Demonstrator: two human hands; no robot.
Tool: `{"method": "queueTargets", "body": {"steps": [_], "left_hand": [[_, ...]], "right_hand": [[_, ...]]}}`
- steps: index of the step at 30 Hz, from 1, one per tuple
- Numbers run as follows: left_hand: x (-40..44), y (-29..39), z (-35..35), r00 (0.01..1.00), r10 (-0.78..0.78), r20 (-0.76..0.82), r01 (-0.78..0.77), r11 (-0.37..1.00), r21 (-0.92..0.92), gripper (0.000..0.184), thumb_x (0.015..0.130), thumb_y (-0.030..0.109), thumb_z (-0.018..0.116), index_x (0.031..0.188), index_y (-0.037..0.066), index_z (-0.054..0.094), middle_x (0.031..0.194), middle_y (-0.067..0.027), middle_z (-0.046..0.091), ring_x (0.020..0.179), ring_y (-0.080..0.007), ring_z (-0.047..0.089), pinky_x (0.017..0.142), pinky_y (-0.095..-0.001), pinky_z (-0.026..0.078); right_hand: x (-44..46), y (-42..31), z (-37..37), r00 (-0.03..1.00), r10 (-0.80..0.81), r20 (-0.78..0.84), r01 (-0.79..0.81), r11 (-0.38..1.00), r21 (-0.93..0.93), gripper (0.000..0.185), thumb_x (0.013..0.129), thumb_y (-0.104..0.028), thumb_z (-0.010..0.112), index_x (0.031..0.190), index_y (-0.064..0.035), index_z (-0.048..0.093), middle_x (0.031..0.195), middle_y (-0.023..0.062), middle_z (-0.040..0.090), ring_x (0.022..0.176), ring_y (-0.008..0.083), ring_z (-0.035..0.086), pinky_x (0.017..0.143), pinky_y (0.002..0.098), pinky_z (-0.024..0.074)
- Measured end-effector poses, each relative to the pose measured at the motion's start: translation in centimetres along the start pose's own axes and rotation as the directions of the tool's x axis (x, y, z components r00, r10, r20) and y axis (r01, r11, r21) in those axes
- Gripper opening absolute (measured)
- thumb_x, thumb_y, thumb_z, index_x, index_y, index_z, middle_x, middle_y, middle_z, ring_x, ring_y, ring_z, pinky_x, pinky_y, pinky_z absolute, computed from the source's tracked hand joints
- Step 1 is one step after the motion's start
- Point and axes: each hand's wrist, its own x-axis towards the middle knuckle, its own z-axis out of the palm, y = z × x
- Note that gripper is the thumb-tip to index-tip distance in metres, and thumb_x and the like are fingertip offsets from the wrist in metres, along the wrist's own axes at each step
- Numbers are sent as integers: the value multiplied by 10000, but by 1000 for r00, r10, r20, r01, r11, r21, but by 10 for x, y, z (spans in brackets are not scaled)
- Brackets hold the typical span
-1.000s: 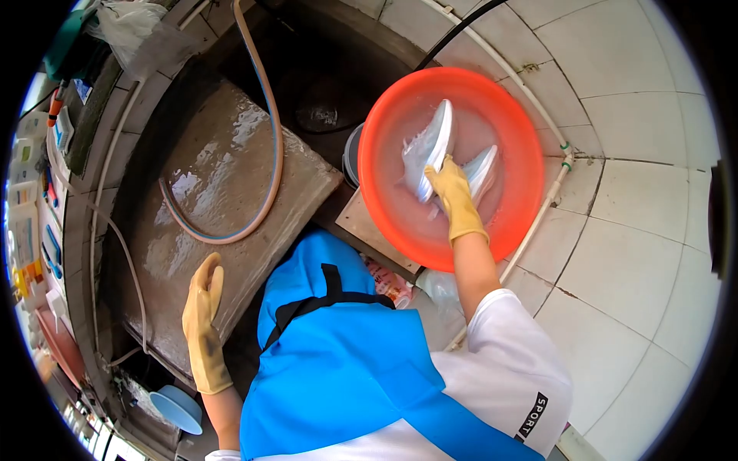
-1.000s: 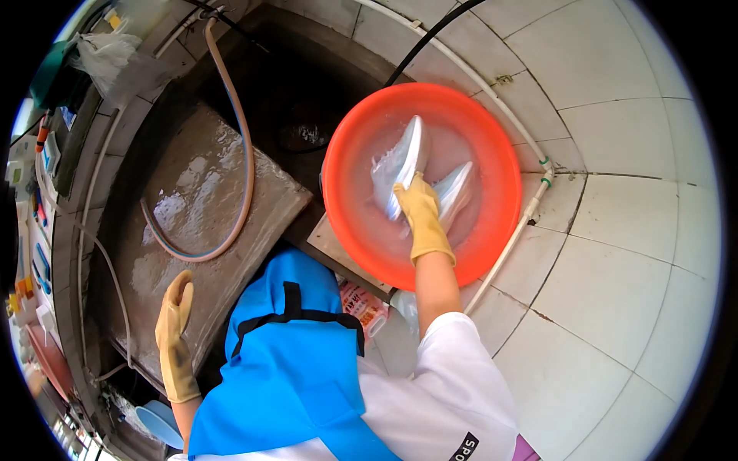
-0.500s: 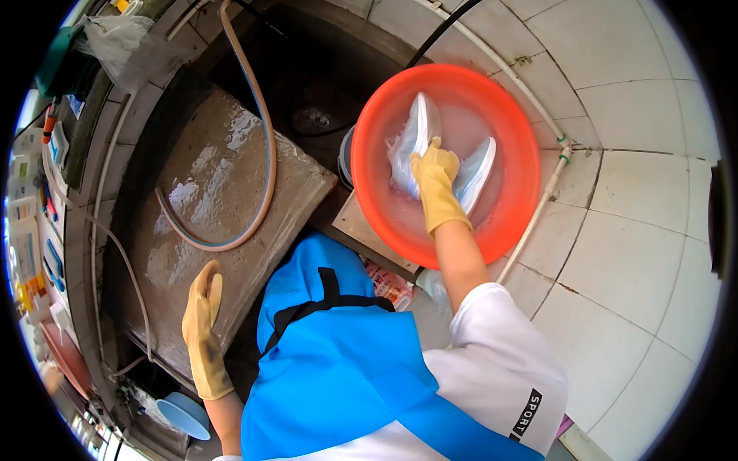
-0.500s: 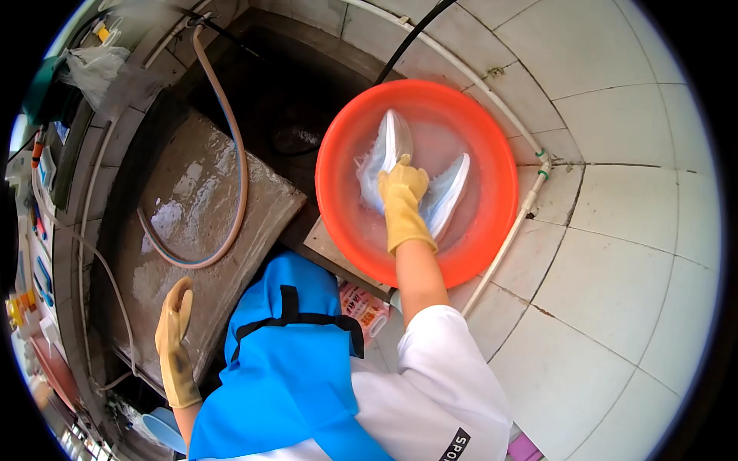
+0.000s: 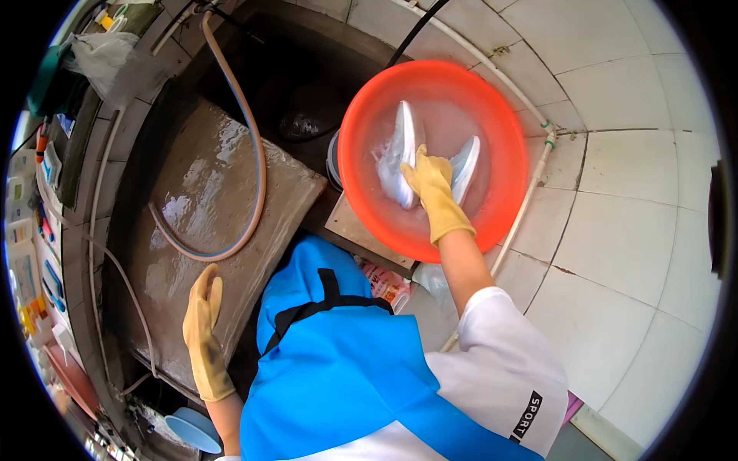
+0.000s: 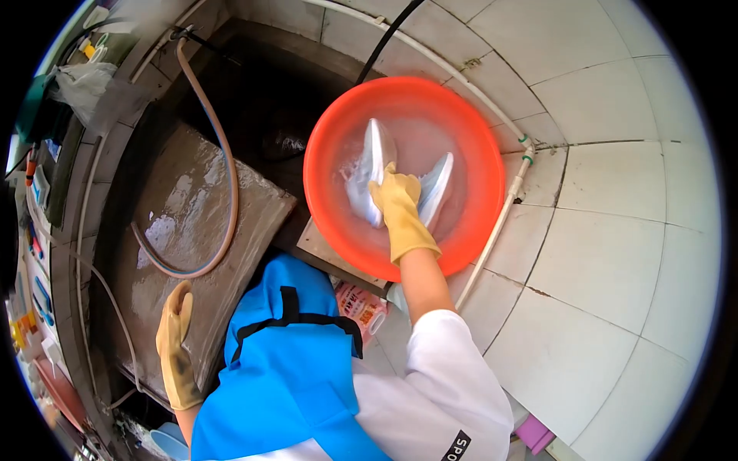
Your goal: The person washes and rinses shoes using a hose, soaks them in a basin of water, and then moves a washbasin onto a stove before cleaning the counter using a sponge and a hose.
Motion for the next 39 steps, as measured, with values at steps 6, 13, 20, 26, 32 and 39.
{"method": "queueTargets", "body": {"steps": [6, 13, 20, 26, 32, 39], "left_hand": [[-2, -3, 0, 1000, 4, -27, -6, 999, -40, 401, 1044, 268, 624, 1409, 104, 619, 1376, -101, 656, 1232, -213, 647, 1065, -337, 478], [-22, 0, -1, 998, -46, -46, 46, 999, 17, 409, 1050, 282, 615, 1418, 104, 612, 1386, -95, 651, 1276, -207, 612, 1082, -333, 464], [-11, -9, 8, 999, -45, -18, 44, 998, -34, 429, 1049, 283, 608, 1431, 87, 595, 1392, -106, 646, 1285, -222, 607, 1080, -347, 467], [-12, -4, 8, 999, -46, -26, 46, 999, 10, 431, 1050, 289, 608, 1433, 92, 592, 1392, -106, 645, 1276, -228, 615, 1069, -348, 478], [-11, 18, 7, 998, -62, 19, 62, 998, 29, 425, 1050, 298, 606, 1429, 106, 596, 1391, -102, 645, 1255, -229, 631, 1064, -346, 480], [7, 24, 1, 1000, 2, 16, -4, 995, 96, 421, 1046, 296, 612, 1430, 124, 601, 1399, -114, 637, 1250, -228, 639, 1053, -355, 490]], "right_hand": [[-38, 64, 18, 908, 281, -310, -193, 939, 285, 612, 959, -531, 529, 1315, -41, 617, 1016, 261, 747, 1038, 433, 699, 1003, 482, 489], [-27, 82, 59, 933, 360, 4, -315, 810, 494, 861, 919, -659, 518, 1547, -75, 450, 1261, 320, 664, 1195, 470, 638, 1066, 508, 467], [-20, 102, 86, 908, 411, 82, -388, 748, 539, 769, 951, -528, 446, 1569, -71, 412, 1311, 308, 641, 1219, 456, 624, 1075, 478, 463], [-43, 108, 82, 920, 365, 143, -354, 618, 702, 730, 963, -438, 450, 1600, -95, 358, 1384, 297, 604, 1273, 459, 587, 1088, 472, 446], [-26, 82, 89, 954, 270, 129, -287, 699, 655, 666, 998, -424, 440, 1590, -127, 376, 1312, 309, 635, 1253, 475, 588, 1079, 498, 444], [31, 59, 62, 978, 208, 30, -184, 783, 595, 690, 988, -407, 455, 1579, -61, 378, 1300, 305, 641, 1223, 484, 601, 1068, 517, 452]]}}
